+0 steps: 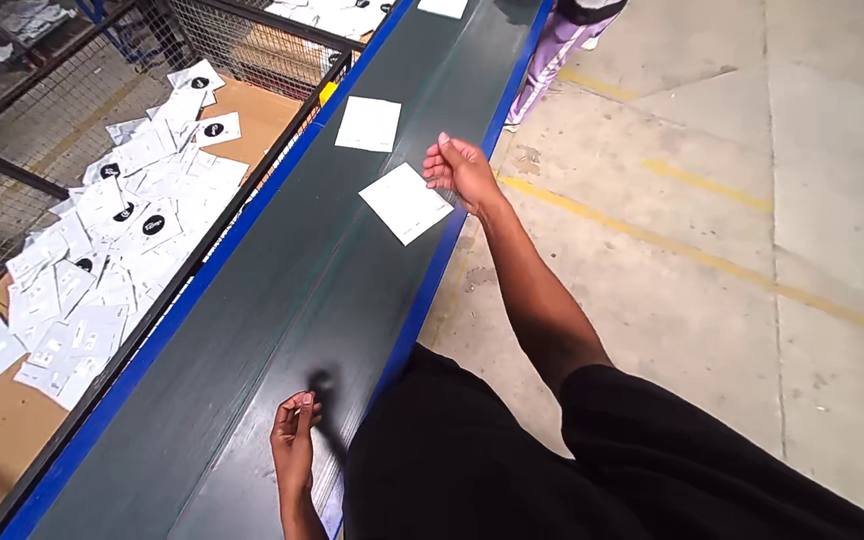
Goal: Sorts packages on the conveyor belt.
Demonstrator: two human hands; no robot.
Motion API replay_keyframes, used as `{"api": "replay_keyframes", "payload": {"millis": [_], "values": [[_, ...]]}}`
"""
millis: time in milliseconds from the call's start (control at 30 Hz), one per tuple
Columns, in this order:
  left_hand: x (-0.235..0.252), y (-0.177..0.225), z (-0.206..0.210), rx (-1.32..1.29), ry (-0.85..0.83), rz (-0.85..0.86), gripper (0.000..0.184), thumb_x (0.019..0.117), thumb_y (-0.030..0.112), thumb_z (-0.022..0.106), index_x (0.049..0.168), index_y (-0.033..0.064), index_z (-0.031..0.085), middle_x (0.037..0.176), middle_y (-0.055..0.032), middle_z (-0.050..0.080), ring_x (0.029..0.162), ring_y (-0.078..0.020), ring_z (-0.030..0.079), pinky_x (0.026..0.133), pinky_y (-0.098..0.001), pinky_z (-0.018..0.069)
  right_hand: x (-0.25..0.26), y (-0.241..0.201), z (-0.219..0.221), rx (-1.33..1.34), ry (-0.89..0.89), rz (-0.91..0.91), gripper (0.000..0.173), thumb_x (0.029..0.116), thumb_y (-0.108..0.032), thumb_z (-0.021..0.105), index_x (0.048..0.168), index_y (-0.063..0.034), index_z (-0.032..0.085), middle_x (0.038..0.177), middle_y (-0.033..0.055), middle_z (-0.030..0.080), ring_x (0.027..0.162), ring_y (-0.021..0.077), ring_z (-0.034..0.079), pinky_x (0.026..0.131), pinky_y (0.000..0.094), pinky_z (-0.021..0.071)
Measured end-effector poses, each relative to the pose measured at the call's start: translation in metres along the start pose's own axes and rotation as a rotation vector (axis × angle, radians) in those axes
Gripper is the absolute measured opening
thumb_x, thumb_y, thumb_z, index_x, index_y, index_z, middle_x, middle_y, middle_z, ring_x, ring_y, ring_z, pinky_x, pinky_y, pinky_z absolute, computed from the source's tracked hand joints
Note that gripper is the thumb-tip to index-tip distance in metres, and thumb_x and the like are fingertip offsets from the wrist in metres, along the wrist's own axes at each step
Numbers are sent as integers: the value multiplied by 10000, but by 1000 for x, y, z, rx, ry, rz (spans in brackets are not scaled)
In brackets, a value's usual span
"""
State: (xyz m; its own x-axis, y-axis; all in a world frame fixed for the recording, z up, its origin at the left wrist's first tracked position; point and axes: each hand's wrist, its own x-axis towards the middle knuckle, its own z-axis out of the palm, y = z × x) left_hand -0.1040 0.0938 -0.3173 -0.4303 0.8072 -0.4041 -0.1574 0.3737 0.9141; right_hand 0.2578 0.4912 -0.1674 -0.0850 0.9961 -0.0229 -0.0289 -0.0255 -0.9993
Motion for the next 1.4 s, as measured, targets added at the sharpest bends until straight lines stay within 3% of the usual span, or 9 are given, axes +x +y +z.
{"api": "replay_keyframes", "payload": {"millis": [200,333,500,667,867,1067,1233,1300,1400], "values": [[-8,-16,-4,-5,15,-27,242,1006,138,625,1187,-21,625,1102,-162,714,917,-271,735,771,-410,643,28,77,30,132,-6,124,427,1118,-417,376,993,-83,611,772,5,632,664,139,640,652,344,591],[-9,-17,4,8,6,-51,261,1004,141,640,1205,-24,615,1103,-165,714,907,-274,736,765,-411,644,-8,198,75,116,-68,497,515,1122,-408,385,1287,38,583,1114,158,740,971,251,757,861,409,642],[-7,-10,20,97,34,-24,436,953,225,724,1285,-13,573,1136,-140,703,963,-223,718,806,-401,630,-48,150,110,208,-89,433,377,1120,-337,415,1257,-20,567,1097,132,710,931,257,732,821,428,627],[12,-9,47,283,46,23,641,917,395,733,1372,-9,529,1271,-168,637,1053,-206,685,826,-385,615,-75,163,129,-312,-219,208,295,1037,-319,597,1147,-50,648,1003,75,740,799,175,740,682,350,641],[30,0,72,765,35,120,855,892,648,623,1426,-12,521,1367,-219,579,1246,-347,583,1042,-542,498,-40,163,173,-701,-301,-52,442,993,-399,628,1284,-68,633,1261,123,668,1096,215,675,960,417,565],[28,-15,67,1270,180,-4,1088,803,855,506,1503,23,457,1427,-275,507,1265,-454,533,937,-596,510,11,167,238,-984,-333,-113,745,896,-472,741,1476,-73,500,1497,195,507,1373,386,498,1105,567,447],[14,-14,20,1130,281,-222,1288,633,767,806,1559,2,340,1419,-330,491,1275,-506,516,992,-653,472,28,192,285,-1158,-399,-26,1122,766,-630,798,1605,-74,302,1639,243,293,1526,435,256,1151,669,321],[8,-17,-11,907,276,-275,1311,566,630,929,1545,-14,339,1434,-348,475,1298,-527,491,1030,-706,418,24,196,293,-1211,-450,-4,1262,682,-684,825,1624,-70,252,1618,258,321,1498,463,289,1120,711,318],[-11,-34,-62,545,234,-226,1163,628,368,983,1503,-25,326,1331,-281,597,1214,-388,619,1032,-585,512,-4,199,306,-1238,-511,-19,1314,606,-637,876,1615,-56,266,1565,273,377,1430,487,360,1075,727,342]]}}
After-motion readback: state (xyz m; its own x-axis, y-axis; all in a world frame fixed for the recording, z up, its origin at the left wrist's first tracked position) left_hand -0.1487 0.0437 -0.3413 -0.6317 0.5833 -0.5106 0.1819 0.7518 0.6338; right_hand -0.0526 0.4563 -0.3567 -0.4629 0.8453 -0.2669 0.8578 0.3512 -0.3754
